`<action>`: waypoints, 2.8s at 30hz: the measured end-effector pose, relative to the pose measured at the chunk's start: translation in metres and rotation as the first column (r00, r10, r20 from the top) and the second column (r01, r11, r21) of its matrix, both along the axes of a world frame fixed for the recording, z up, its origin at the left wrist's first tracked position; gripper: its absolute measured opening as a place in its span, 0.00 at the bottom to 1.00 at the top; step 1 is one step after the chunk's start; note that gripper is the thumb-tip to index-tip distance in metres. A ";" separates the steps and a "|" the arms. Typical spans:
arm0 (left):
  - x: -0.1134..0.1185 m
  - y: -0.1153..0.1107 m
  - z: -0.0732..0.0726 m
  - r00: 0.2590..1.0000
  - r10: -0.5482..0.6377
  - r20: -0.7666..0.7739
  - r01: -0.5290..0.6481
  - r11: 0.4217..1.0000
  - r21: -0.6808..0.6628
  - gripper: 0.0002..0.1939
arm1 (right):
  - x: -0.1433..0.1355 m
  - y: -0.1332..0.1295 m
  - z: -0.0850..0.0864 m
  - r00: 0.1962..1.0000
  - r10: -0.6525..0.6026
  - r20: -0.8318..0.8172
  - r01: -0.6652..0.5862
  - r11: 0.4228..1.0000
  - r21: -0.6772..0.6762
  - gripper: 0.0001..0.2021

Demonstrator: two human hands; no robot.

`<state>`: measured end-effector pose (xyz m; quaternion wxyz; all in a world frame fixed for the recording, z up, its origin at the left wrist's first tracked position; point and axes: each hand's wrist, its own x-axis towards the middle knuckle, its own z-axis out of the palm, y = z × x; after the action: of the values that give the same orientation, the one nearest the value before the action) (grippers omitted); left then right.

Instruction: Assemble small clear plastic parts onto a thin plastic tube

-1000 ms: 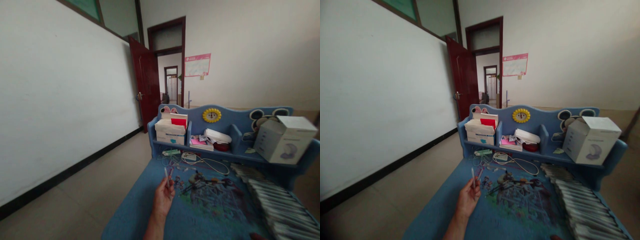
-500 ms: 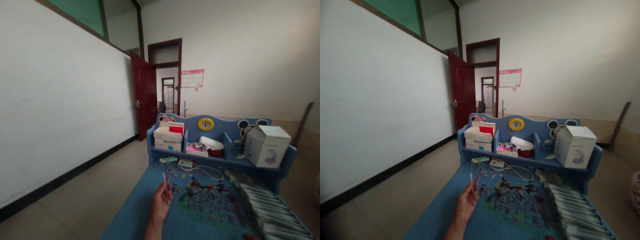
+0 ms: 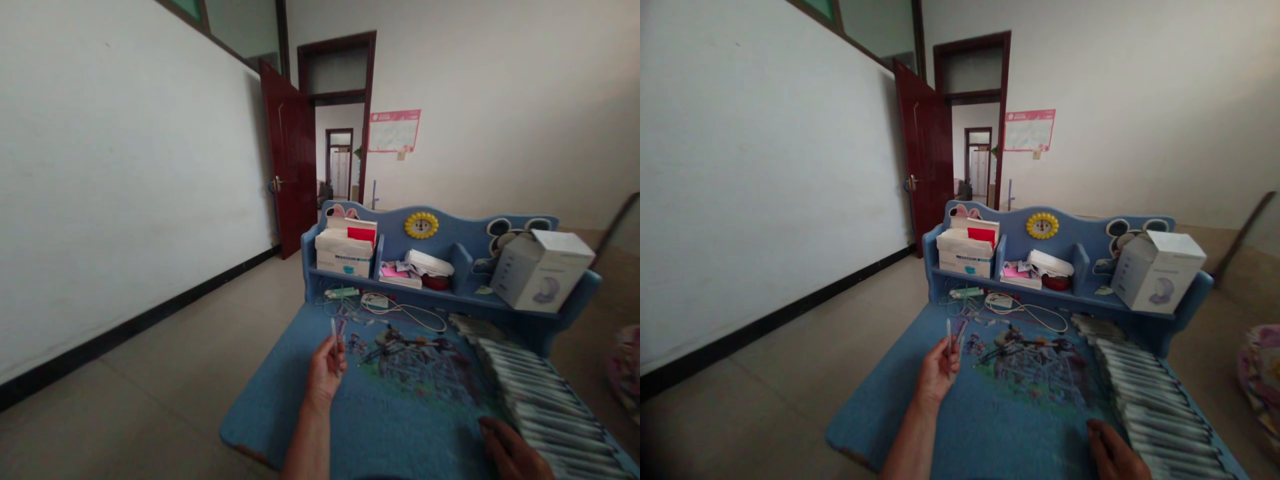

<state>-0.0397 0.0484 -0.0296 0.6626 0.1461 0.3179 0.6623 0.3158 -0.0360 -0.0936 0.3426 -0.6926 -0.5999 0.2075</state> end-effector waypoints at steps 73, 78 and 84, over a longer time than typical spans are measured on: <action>0.023 0.010 0.002 0.989 -0.094 -0.115 0.116 0.973 0.198 0.06 | -0.021 -0.010 0.027 0.987 -0.114 0.110 0.104 0.991 0.088 0.20; 0.024 0.010 0.004 0.986 -0.103 -0.130 0.127 0.972 0.198 0.06 | -0.023 -0.011 0.028 0.992 -0.107 0.072 0.100 0.991 0.091 0.19; 0.025 0.010 0.008 0.984 -0.096 -0.151 0.123 0.976 0.180 0.06 | -0.021 -0.010 0.025 0.995 -0.091 0.033 0.089 0.993 0.076 0.18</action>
<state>-0.0148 0.0582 -0.0220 0.6570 0.2720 0.2912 0.6400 0.2944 -0.0465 -0.0685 0.3660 -0.7095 -0.5815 0.1568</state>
